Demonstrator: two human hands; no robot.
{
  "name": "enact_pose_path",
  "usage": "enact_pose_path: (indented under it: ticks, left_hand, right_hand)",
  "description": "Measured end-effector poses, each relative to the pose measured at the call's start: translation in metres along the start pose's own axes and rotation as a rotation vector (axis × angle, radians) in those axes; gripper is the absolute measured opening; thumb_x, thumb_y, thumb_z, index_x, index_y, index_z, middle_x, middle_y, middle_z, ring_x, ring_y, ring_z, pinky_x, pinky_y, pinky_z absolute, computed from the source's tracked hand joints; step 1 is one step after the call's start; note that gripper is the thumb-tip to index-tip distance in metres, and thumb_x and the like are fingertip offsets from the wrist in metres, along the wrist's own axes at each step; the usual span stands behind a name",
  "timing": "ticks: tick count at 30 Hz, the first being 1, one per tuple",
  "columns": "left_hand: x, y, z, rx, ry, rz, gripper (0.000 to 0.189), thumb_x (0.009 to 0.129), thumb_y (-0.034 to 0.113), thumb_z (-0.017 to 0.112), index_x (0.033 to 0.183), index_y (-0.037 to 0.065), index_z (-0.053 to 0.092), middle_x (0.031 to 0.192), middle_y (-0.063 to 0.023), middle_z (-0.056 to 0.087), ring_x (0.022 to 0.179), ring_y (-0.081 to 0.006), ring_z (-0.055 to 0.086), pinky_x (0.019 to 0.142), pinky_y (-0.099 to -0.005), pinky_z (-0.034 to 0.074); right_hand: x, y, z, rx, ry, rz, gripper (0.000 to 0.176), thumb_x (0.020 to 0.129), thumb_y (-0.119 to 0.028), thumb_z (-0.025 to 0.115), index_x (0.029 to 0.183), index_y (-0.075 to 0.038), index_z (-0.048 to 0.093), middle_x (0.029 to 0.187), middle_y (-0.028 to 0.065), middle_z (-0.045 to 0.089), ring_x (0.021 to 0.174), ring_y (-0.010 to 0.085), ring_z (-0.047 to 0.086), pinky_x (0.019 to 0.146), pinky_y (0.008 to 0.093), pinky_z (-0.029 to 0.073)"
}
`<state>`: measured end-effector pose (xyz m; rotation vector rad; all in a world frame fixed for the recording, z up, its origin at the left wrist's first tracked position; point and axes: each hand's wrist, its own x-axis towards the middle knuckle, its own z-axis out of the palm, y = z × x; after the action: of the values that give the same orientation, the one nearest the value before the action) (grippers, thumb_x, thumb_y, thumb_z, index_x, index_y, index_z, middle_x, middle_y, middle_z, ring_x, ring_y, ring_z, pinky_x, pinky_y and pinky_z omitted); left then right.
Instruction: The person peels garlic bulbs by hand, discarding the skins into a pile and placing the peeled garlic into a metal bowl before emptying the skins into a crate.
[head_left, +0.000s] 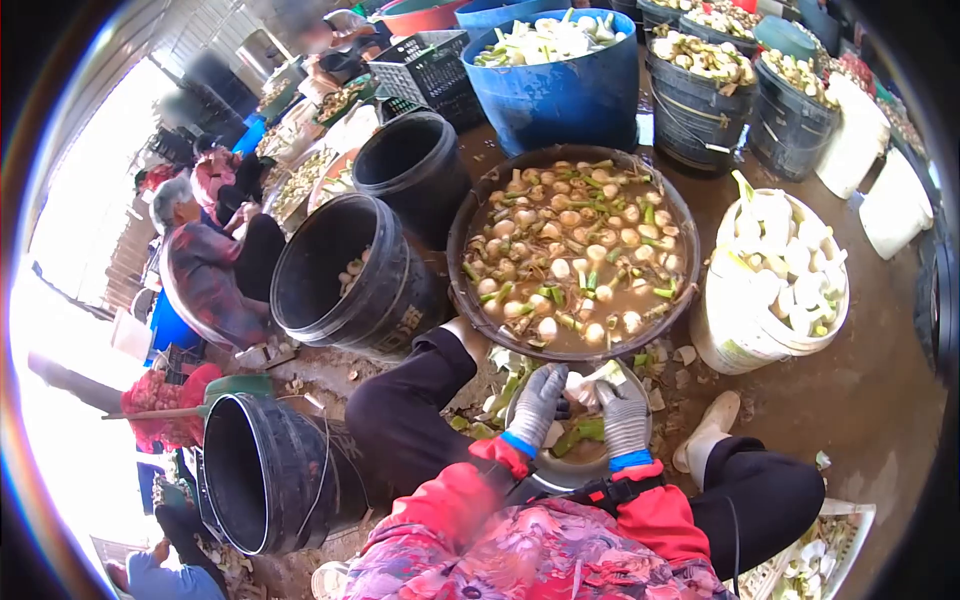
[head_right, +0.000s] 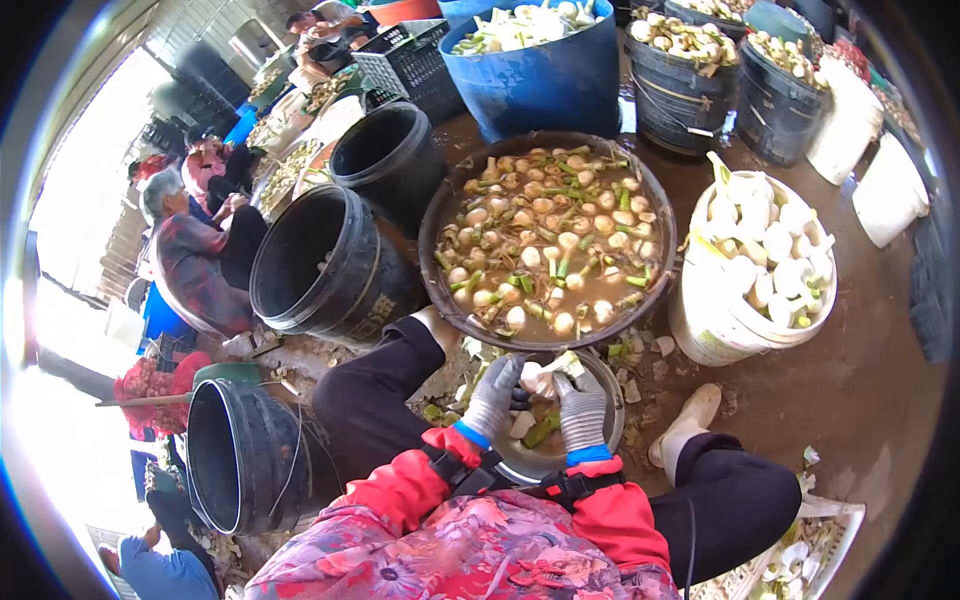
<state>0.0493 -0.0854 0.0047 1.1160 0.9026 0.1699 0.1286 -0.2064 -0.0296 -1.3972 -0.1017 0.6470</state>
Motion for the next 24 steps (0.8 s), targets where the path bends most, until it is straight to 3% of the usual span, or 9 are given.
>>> enact_pose_path:
  ticks: [2, 4, 5, 8, 11, 14, 19, 21, 24]
  left_hand:
    - [0.0, -0.017, -0.002, 0.181, -0.142, 0.36, 0.058, 0.081, 0.033, 0.07, 0.118, -0.002, 0.043, 0.091, -0.0045, 0.057, 0.068, -0.0129, 0.056, 0.06, -0.0272, 0.05]
    - [-0.017, 0.005, 0.014, 0.287, -0.111, 0.53, 0.06, 0.077, 0.024, 0.074, 0.12, -0.002, 0.041, 0.095, -0.0073, 0.058, 0.071, -0.0142, 0.057, 0.062, -0.0274, 0.051]
    - [-0.012, 0.006, 0.014, 0.23, -0.013, 0.19, 0.056, 0.075, 0.02, 0.076, 0.116, -0.002, 0.045, 0.09, -0.0083, 0.06, 0.069, -0.0141, 0.058, 0.06, -0.0262, 0.051]
    - [0.008, -0.016, -0.005, 0.127, -0.063, 0.219, 0.04, 0.08, 0.034, 0.07, 0.098, 0.002, 0.054, 0.07, -0.0024, 0.057, 0.053, -0.0104, 0.052, 0.044, -0.0243, 0.044]
    - [-0.004, -0.004, -0.012, -0.127, -0.13, -0.116, 0.051, 0.081, 0.062, 0.055, 0.085, 0.012, 0.056, 0.059, 0.0018, 0.05, 0.044, -0.0085, 0.044, 0.039, -0.0212, 0.032]
    - [-0.025, 0.008, -0.01, -0.221, -0.283, -0.151, 0.061, 0.079, 0.064, 0.056, 0.104, 0.009, 0.055, 0.068, -0.001, 0.054, 0.048, -0.0095, 0.043, 0.041, -0.0225, 0.033]
    - [-0.023, 0.003, -0.027, -0.317, -0.276, -0.163, 0.066, 0.08, 0.062, 0.056, 0.111, 0.003, 0.057, 0.081, -0.0071, 0.063, 0.06, -0.0125, 0.053, 0.052, -0.0231, 0.043]
    - [-0.015, 0.001, -0.038, -0.129, -0.264, -0.085, 0.058, 0.085, 0.053, 0.057, 0.11, 0.001, 0.061, 0.09, -0.0075, 0.065, 0.069, -0.0122, 0.059, 0.062, -0.0238, 0.049]
    - [-0.006, -0.008, -0.04, 0.076, -0.183, -0.006, 0.05, 0.089, 0.044, 0.057, 0.114, 0.0, 0.06, 0.094, -0.0074, 0.066, 0.074, -0.0112, 0.06, 0.068, -0.0225, 0.049]
  right_hand:
    - [-0.006, 0.006, -0.001, -0.113, 0.017, 0.1, 0.026, 0.082, -0.004, 0.059, 0.107, 0.002, 0.061, 0.1, 0.0085, 0.065, 0.088, 0.0137, 0.059, 0.078, 0.0268, 0.048]
    - [-0.024, -0.017, 0.019, 0.123, -0.07, -0.071, 0.026, 0.082, -0.002, 0.058, 0.108, 0.003, 0.06, 0.099, 0.0099, 0.066, 0.089, 0.0141, 0.06, 0.081, 0.0266, 0.047]
    - [-0.028, -0.023, 0.023, -0.052, -0.071, -0.123, 0.027, 0.083, -0.002, 0.058, 0.11, 0.002, 0.059, 0.099, 0.0091, 0.065, 0.089, 0.014, 0.06, 0.081, 0.0259, 0.047]
    - [-0.027, -0.03, 0.02, -0.192, -0.087, -0.168, 0.03, 0.085, -0.001, 0.056, 0.114, 0.001, 0.057, 0.099, 0.0058, 0.065, 0.09, 0.0138, 0.059, 0.082, 0.0249, 0.046]
    - [-0.025, -0.039, 0.005, 0.033, -0.061, 0.086, 0.031, 0.086, -0.007, 0.058, 0.116, 0.001, 0.057, 0.102, 0.0043, 0.064, 0.091, 0.014, 0.058, 0.082, 0.027, 0.046]
    - [-0.006, 0.002, -0.015, 0.148, 0.048, 0.109, 0.035, 0.085, -0.009, 0.059, 0.118, 0.003, 0.056, 0.102, 0.0076, 0.064, 0.09, 0.0154, 0.058, 0.082, 0.0282, 0.045]
    - [0.01, 0.05, -0.045, 0.002, 0.097, 0.217, 0.034, 0.085, -0.012, 0.059, 0.116, 0.003, 0.056, 0.102, 0.013, 0.064, 0.092, 0.0199, 0.06, 0.083, 0.0304, 0.046]
    - [0.001, 0.048, -0.04, -0.886, -0.169, -0.05, 0.037, 0.084, -0.015, 0.061, 0.116, 0.002, 0.055, 0.106, 0.0158, 0.063, 0.097, 0.0234, 0.06, 0.087, 0.031, 0.046]
    - [-0.017, 0.007, -0.011, -0.43, -0.207, -0.082, 0.037, 0.084, -0.016, 0.062, 0.116, 0.001, 0.055, 0.111, 0.0159, 0.062, 0.103, 0.0249, 0.059, 0.089, 0.0313, 0.045]
